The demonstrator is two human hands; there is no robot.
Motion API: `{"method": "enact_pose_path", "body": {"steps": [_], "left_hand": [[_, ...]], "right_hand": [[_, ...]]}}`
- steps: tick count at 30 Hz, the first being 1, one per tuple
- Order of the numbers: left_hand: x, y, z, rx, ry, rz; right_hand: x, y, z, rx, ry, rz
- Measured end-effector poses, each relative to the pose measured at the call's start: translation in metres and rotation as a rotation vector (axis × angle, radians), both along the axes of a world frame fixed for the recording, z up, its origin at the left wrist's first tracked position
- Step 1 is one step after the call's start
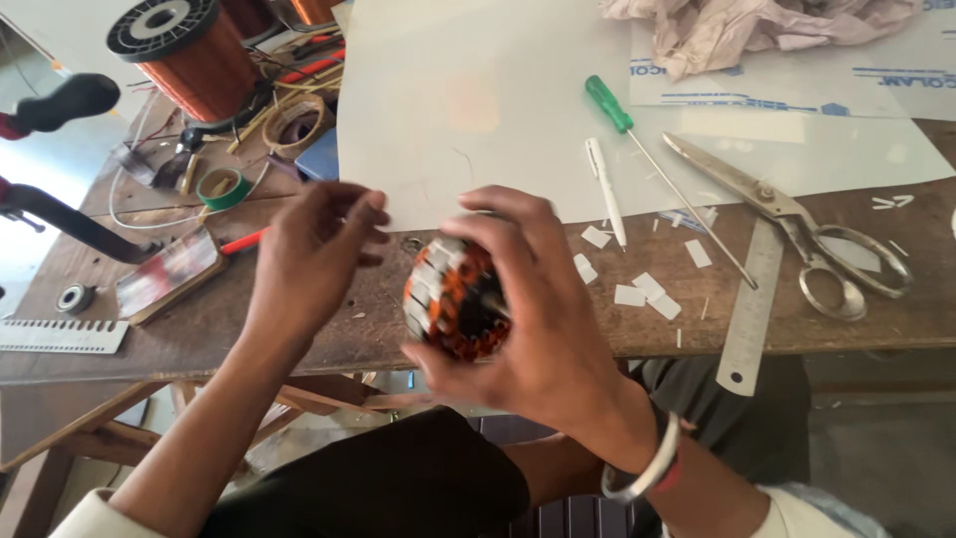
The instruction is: The person works on a circular electrical component with orange coils, inserting small white pieces and adjusting wires. They use a screwdriver to manipulate the component and later light a match to heat a wire end.
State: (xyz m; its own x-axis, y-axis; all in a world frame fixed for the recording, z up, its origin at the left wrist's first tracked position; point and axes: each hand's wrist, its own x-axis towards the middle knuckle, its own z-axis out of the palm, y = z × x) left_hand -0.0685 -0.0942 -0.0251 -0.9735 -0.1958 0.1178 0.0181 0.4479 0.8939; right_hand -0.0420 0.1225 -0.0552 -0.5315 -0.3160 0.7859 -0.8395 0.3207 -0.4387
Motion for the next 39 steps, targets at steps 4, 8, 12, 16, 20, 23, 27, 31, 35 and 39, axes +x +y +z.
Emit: {"method": "enact_pose_path", "body": {"steps": [4,8,12,16,20,23,27,31,35,39], "left_hand": [[0.013,0.021,0.003,0.388,-0.273,-0.321],[0.02,0.043,0.002,0.593,-0.245,-0.545],[0.028,0.053,0.005,0.661,-0.195,-0.592],[0.034,0.06,0.009,0.396,-0.138,-0.42],[0.041,0.054,0.019,0.2,0.086,-0.365],[0.05,0.048,0.023,-0.075,0.258,-0.303],[0.053,0.046,0.022,-0.344,0.344,-0.249],[0.05,0.055,0.018,-0.35,0.478,-0.346],[0.048,0.062,0.015,-0.422,0.53,-0.42],[0.049,0.064,0.012,-0.421,0.506,-0.465]], "right_hand": [[0.018,0.023,-0.01,-0.07,0.012,0.005],[0.026,0.041,-0.02,-0.132,-0.035,0.038],[0.028,0.053,-0.024,-0.203,-0.1,0.098],[0.03,0.07,-0.019,-0.161,-0.138,0.122],[0.026,0.113,-0.004,0.025,-0.144,-0.22],[0.02,0.141,-0.002,0.187,-0.262,-0.438],[0.026,0.148,-0.014,0.495,-0.157,-0.442],[0.034,0.141,-0.021,0.428,-0.114,-0.386],[0.035,0.137,-0.024,0.382,-0.039,-0.353],[0.043,0.139,-0.03,0.376,-0.201,-0.388]]}}
